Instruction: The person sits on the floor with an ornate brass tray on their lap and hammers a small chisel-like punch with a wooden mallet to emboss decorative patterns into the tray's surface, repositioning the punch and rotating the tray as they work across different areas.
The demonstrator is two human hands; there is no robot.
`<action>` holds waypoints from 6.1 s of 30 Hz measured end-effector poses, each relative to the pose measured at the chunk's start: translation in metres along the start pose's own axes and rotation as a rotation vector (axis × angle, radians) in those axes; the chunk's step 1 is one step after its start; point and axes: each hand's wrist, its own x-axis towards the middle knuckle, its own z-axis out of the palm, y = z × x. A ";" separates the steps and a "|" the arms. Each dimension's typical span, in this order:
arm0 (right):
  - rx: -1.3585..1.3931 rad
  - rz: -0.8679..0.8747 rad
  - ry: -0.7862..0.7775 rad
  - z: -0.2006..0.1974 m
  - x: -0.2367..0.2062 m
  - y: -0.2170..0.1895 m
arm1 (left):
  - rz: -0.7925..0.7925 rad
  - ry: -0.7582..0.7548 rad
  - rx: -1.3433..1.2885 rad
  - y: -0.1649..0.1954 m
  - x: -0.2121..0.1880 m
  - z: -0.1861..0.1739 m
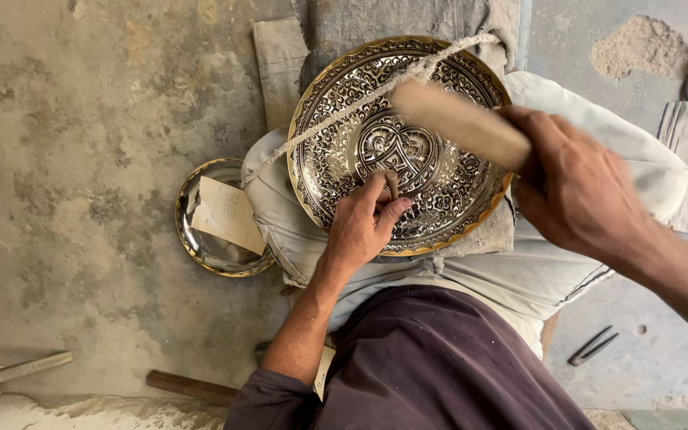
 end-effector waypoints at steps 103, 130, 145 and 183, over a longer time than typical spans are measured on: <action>-0.667 -0.138 0.063 -0.018 0.013 -0.024 | 0.054 0.159 -0.048 -0.013 0.007 -0.006; -0.542 -0.232 0.105 -0.007 0.033 -0.012 | 0.106 0.115 -0.005 -0.011 0.016 -0.005; -0.343 -0.131 0.069 0.009 0.034 0.001 | 0.101 0.130 0.035 -0.015 0.014 -0.005; -0.379 -0.124 0.005 0.010 0.026 -0.006 | 0.094 0.118 0.022 -0.020 0.014 -0.003</action>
